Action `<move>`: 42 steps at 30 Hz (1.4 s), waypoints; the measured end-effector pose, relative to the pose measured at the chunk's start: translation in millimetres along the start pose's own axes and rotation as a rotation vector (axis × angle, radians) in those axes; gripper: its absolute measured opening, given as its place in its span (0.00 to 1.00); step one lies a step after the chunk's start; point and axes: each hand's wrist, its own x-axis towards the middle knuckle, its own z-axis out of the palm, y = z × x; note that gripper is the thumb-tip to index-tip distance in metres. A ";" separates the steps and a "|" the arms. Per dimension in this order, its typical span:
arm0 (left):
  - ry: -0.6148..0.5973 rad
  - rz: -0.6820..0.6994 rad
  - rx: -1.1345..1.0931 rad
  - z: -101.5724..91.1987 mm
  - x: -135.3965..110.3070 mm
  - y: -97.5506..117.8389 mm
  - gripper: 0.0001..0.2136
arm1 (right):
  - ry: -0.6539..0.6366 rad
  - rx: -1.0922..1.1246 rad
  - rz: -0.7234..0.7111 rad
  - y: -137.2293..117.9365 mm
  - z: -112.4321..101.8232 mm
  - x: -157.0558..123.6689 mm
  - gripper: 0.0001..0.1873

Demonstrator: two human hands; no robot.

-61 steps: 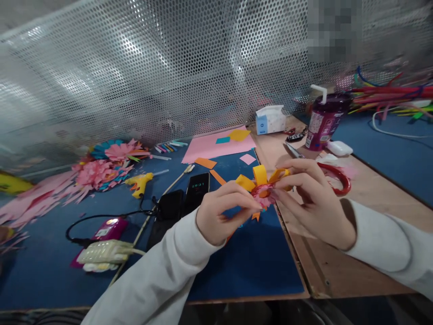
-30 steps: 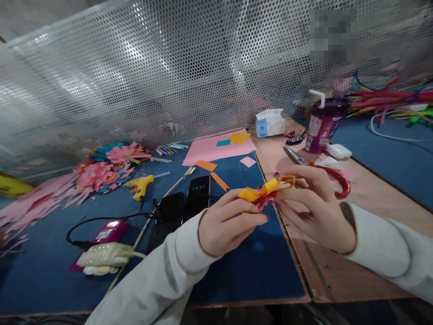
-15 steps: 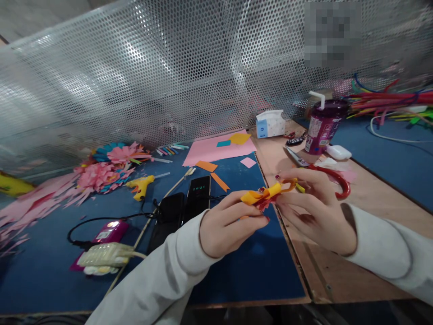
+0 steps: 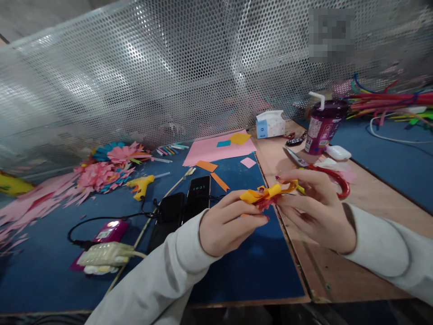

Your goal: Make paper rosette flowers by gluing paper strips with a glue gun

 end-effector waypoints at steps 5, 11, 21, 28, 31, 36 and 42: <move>-0.005 0.004 0.018 -0.1 0.0 -0.1 0.06 | -0.025 -0.018 -0.001 0.9 -0.2 -0.7 0.11; -0.011 0.000 -0.010 -0.3 1.1 -0.9 0.06 | -0.055 -0.005 0.009 2.3 0.3 1.5 0.09; -0.025 -0.047 -0.035 -0.9 3.1 -1.9 0.07 | -0.067 -0.018 0.003 3.7 -2.3 5.6 0.06; 0.011 -0.084 -0.089 -0.3 4.0 -1.8 0.07 | -0.047 -0.004 0.014 4.5 -1.3 3.6 0.08; 0.008 -0.104 -0.106 -0.9 4.1 -2.5 0.07 | -0.058 0.014 -0.004 6.4 -1.0 2.9 0.08; 0.036 -0.167 -0.201 -2.8 6.5 -2.8 0.05 | -0.075 0.029 -0.041 6.0 -3.0 7.1 0.08; 0.195 -0.325 -0.224 -5.7 6.6 1.2 0.05 | -0.072 -0.002 0.021 2.9 -5.3 13.8 0.08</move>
